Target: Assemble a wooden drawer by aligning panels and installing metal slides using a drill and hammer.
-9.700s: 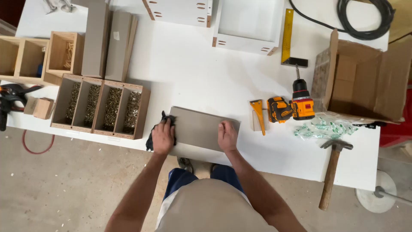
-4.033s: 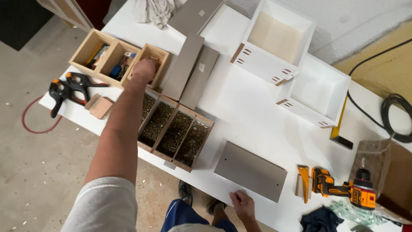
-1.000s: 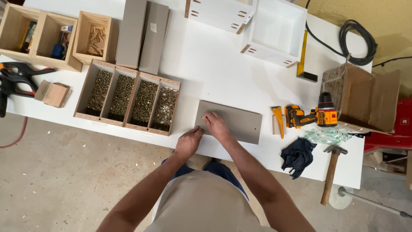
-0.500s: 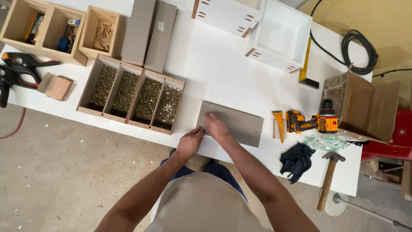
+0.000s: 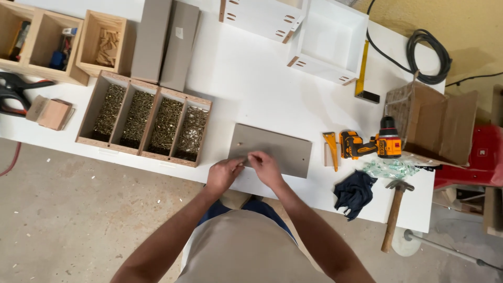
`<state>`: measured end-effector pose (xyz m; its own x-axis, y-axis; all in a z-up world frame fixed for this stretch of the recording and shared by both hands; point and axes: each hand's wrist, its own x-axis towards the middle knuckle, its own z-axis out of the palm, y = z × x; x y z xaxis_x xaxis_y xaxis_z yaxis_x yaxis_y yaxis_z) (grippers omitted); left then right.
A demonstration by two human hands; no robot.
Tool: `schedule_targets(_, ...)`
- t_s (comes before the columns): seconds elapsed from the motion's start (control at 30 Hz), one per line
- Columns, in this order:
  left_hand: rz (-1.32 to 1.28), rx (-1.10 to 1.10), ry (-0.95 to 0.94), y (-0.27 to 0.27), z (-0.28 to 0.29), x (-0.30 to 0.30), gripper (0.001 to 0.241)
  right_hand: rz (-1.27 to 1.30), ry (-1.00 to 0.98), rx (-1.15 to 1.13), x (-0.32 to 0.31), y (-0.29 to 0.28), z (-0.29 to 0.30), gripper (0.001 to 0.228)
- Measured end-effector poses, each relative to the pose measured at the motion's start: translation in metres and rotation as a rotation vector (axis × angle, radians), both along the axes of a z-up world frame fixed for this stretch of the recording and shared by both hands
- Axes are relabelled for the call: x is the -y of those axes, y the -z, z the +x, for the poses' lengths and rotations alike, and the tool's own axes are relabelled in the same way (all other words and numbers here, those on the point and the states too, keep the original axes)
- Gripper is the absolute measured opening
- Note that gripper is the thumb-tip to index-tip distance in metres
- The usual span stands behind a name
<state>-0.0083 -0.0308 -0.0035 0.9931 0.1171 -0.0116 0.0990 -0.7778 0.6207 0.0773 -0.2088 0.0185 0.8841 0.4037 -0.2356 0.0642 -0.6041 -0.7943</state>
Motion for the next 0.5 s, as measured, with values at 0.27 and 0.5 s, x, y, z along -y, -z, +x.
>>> schedule_targets(0.27,0.02,0.057,0.386,0.001,0.042,0.103,0.052,0.079,0.266,-0.424,0.106,-0.059,-0.018,0.028)
schedule_targets(0.5,0.275,0.13,0.477,0.046,0.076,0.151,0.036,-0.46,0.14,0.641,0.206,0.063,0.036,0.016)
